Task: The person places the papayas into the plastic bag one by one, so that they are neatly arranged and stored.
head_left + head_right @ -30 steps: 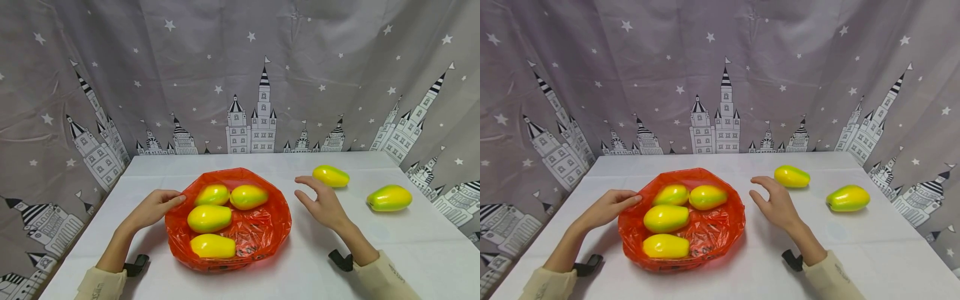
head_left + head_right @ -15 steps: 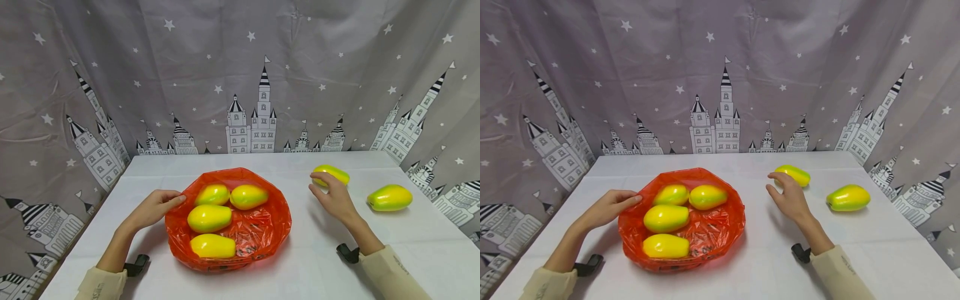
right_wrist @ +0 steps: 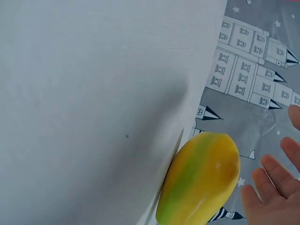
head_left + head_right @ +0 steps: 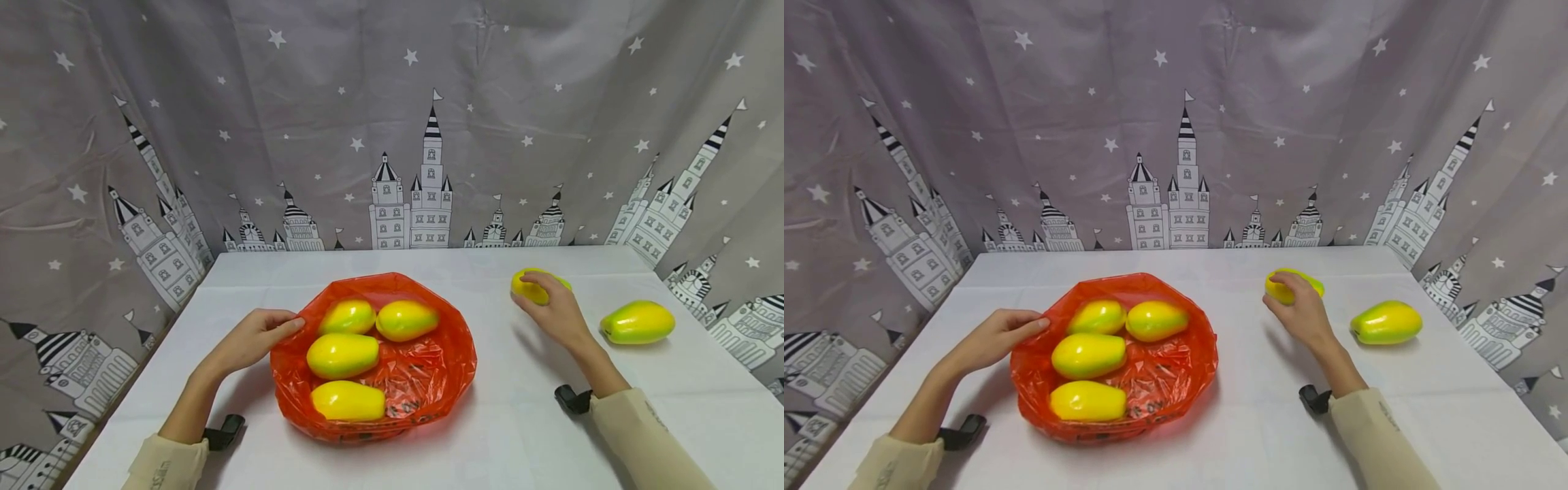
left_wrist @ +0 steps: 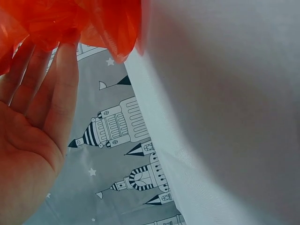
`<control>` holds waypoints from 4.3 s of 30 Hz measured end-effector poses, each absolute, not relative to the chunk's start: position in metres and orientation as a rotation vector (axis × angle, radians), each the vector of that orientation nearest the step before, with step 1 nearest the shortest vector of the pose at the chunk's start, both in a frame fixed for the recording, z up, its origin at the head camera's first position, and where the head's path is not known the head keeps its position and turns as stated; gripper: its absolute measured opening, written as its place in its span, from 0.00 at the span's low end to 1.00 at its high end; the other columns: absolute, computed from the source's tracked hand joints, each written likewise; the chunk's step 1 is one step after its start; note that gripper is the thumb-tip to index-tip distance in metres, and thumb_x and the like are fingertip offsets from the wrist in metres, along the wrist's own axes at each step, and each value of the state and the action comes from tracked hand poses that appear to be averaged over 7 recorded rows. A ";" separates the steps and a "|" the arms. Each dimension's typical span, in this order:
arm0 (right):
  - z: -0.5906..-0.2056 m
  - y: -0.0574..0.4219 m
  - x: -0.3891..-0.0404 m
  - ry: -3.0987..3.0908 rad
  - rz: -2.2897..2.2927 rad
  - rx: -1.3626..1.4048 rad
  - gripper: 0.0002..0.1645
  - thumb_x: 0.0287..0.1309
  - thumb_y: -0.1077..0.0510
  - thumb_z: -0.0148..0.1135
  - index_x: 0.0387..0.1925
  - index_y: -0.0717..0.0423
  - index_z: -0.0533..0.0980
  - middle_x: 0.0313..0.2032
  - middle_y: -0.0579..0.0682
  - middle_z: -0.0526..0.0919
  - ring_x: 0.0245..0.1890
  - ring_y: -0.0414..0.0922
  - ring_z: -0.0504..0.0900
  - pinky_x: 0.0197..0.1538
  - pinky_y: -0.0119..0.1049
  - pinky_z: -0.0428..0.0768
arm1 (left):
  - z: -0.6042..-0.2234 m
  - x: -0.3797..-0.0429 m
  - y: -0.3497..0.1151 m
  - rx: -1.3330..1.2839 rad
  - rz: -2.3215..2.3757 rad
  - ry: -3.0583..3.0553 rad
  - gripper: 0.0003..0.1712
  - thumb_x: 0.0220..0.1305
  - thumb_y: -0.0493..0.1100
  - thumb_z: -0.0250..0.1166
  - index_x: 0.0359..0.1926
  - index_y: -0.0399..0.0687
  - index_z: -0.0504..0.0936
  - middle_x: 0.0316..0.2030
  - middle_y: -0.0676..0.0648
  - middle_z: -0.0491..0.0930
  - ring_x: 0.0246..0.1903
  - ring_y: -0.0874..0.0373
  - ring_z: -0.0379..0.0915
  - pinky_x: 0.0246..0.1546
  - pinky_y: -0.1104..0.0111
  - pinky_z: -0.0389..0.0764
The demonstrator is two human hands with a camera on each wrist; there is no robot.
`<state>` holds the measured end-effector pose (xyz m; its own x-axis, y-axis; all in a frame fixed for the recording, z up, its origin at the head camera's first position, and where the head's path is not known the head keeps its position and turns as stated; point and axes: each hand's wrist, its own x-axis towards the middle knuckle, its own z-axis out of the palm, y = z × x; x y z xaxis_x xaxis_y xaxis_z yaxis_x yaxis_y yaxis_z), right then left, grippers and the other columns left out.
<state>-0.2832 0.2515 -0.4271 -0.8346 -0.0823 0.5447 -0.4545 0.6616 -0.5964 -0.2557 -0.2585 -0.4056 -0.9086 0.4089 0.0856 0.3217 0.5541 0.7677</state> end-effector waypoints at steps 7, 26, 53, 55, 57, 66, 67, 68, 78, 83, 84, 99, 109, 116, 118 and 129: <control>-0.427 0.257 -0.287 -2.468 1.054 0.403 0.29 0.58 0.61 0.68 0.58 0.72 0.72 0.62 0.69 0.71 0.63 0.66 0.66 0.64 0.62 0.62 | -0.406 -0.256 -0.259 0.633 1.300 2.668 0.20 0.73 0.46 0.58 0.54 0.34 0.81 0.42 0.45 0.84 0.38 0.51 0.76 0.38 0.67 0.81; -0.419 0.271 -0.304 -2.721 1.022 0.425 0.42 0.59 0.56 0.68 0.68 0.70 0.61 0.68 0.72 0.59 0.68 0.68 0.56 0.68 0.64 0.53 | -0.408 -0.256 -0.260 0.664 1.325 2.658 0.18 0.72 0.45 0.58 0.52 0.35 0.83 0.40 0.45 0.84 0.37 0.50 0.78 0.38 0.67 0.82; -0.409 0.272 -0.305 -2.756 0.722 0.387 0.24 0.59 0.67 0.62 0.57 0.74 0.73 0.58 0.71 0.74 0.58 0.68 0.64 0.62 0.63 0.60 | -0.409 -0.256 -0.260 0.658 1.307 2.625 0.19 0.72 0.46 0.59 0.52 0.33 0.82 0.41 0.44 0.84 0.36 0.51 0.80 0.38 0.67 0.82; -0.410 0.272 -0.305 -2.758 0.710 0.389 0.25 0.59 0.67 0.63 0.57 0.73 0.73 0.59 0.71 0.73 0.58 0.68 0.63 0.61 0.64 0.60 | -0.408 -0.256 -0.259 0.653 1.308 2.621 0.20 0.72 0.46 0.59 0.52 0.33 0.82 0.41 0.44 0.84 0.36 0.51 0.80 0.38 0.66 0.82; -0.412 0.273 -0.305 -2.748 0.708 0.394 0.25 0.58 0.66 0.64 0.57 0.73 0.74 0.59 0.70 0.73 0.58 0.69 0.62 0.60 0.64 0.59 | -0.408 -0.256 -0.259 0.655 1.306 2.622 0.20 0.72 0.46 0.59 0.52 0.33 0.82 0.41 0.44 0.84 0.36 0.51 0.79 0.38 0.66 0.82; -0.417 0.278 -0.304 -2.752 0.718 0.359 0.29 0.61 0.57 0.67 0.58 0.71 0.73 0.54 0.73 0.72 0.53 0.69 0.67 0.54 0.62 0.65 | -0.407 -0.257 -0.257 0.663 1.312 2.609 0.20 0.72 0.46 0.59 0.52 0.33 0.82 0.40 0.44 0.84 0.35 0.51 0.80 0.37 0.66 0.83; -0.417 0.279 -0.304 -2.760 0.714 0.357 0.30 0.61 0.56 0.66 0.59 0.71 0.73 0.54 0.73 0.73 0.52 0.69 0.68 0.54 0.62 0.66 | -0.407 -0.257 -0.257 0.658 1.311 2.610 0.20 0.72 0.46 0.59 0.52 0.33 0.82 0.40 0.44 0.84 0.35 0.51 0.80 0.37 0.66 0.83; -0.417 0.280 -0.304 -2.767 0.710 0.358 0.31 0.61 0.54 0.66 0.59 0.71 0.73 0.54 0.73 0.73 0.52 0.69 0.69 0.54 0.62 0.67 | -0.407 -0.257 -0.257 0.654 1.311 2.609 0.20 0.72 0.46 0.59 0.52 0.33 0.81 0.40 0.44 0.84 0.35 0.51 0.80 0.37 0.66 0.83; -0.422 0.289 -0.302 -2.868 0.928 0.301 0.39 0.67 0.50 0.61 0.68 0.71 0.62 0.64 0.73 0.65 0.64 0.69 0.63 0.65 0.62 0.59 | -0.408 -0.257 -0.256 0.652 1.308 2.611 0.20 0.72 0.46 0.59 0.53 0.33 0.81 0.40 0.43 0.84 0.34 0.51 0.80 0.37 0.66 0.83; -0.422 0.289 -0.300 -2.881 0.933 0.310 0.41 0.64 0.50 0.64 0.69 0.70 0.62 0.65 0.72 0.65 0.63 0.68 0.64 0.65 0.62 0.59 | -0.409 -0.257 -0.256 0.657 1.307 2.616 0.20 0.72 0.46 0.59 0.53 0.33 0.81 0.40 0.44 0.84 0.34 0.51 0.80 0.37 0.66 0.83; -0.421 0.289 -0.300 -2.881 0.922 0.315 0.42 0.63 0.50 0.65 0.69 0.70 0.62 0.65 0.72 0.65 0.63 0.68 0.64 0.65 0.62 0.59 | -0.408 -0.257 -0.256 0.657 1.305 2.618 0.20 0.72 0.46 0.59 0.53 0.33 0.81 0.40 0.44 0.84 0.34 0.51 0.80 0.37 0.66 0.83; -0.424 0.286 -0.293 -2.857 0.893 0.358 0.45 0.57 0.53 0.71 0.68 0.69 0.62 0.65 0.72 0.65 0.62 0.68 0.66 0.63 0.64 0.62 | -0.407 -0.258 -0.256 0.675 1.303 2.626 0.19 0.72 0.45 0.58 0.52 0.33 0.82 0.40 0.44 0.84 0.35 0.51 0.79 0.37 0.66 0.82; -0.426 0.284 -0.291 -2.886 0.847 0.323 0.46 0.61 0.53 0.67 0.70 0.73 0.56 0.65 0.74 0.62 0.61 0.70 0.65 0.62 0.64 0.63 | -0.405 -0.258 -0.257 0.660 1.316 2.611 0.19 0.73 0.45 0.58 0.53 0.33 0.81 0.40 0.44 0.84 0.35 0.51 0.78 0.37 0.66 0.82; -0.425 0.281 -0.290 -2.880 0.849 0.297 0.44 0.62 0.52 0.66 0.69 0.72 0.58 0.63 0.73 0.65 0.58 0.68 0.68 0.59 0.64 0.66 | -0.408 -0.260 -0.259 0.669 1.290 2.636 0.19 0.73 0.47 0.58 0.51 0.35 0.83 0.38 0.46 0.84 0.34 0.51 0.78 0.36 0.65 0.82; -0.425 0.281 -0.289 -2.886 0.847 0.283 0.44 0.62 0.52 0.66 0.69 0.72 0.58 0.64 0.73 0.64 0.59 0.68 0.67 0.60 0.64 0.65 | -0.409 -0.260 -0.259 0.655 1.283 2.646 0.19 0.73 0.48 0.58 0.51 0.36 0.83 0.38 0.46 0.84 0.35 0.51 0.78 0.37 0.65 0.82; -0.427 0.281 -0.288 -2.875 0.842 0.226 0.44 0.62 0.50 0.65 0.69 0.71 0.59 0.64 0.73 0.64 0.60 0.68 0.67 0.60 0.63 0.64 | -0.407 -0.258 -0.260 0.670 1.299 2.658 0.18 0.73 0.47 0.58 0.51 0.36 0.83 0.39 0.46 0.84 0.36 0.53 0.78 0.39 0.66 0.81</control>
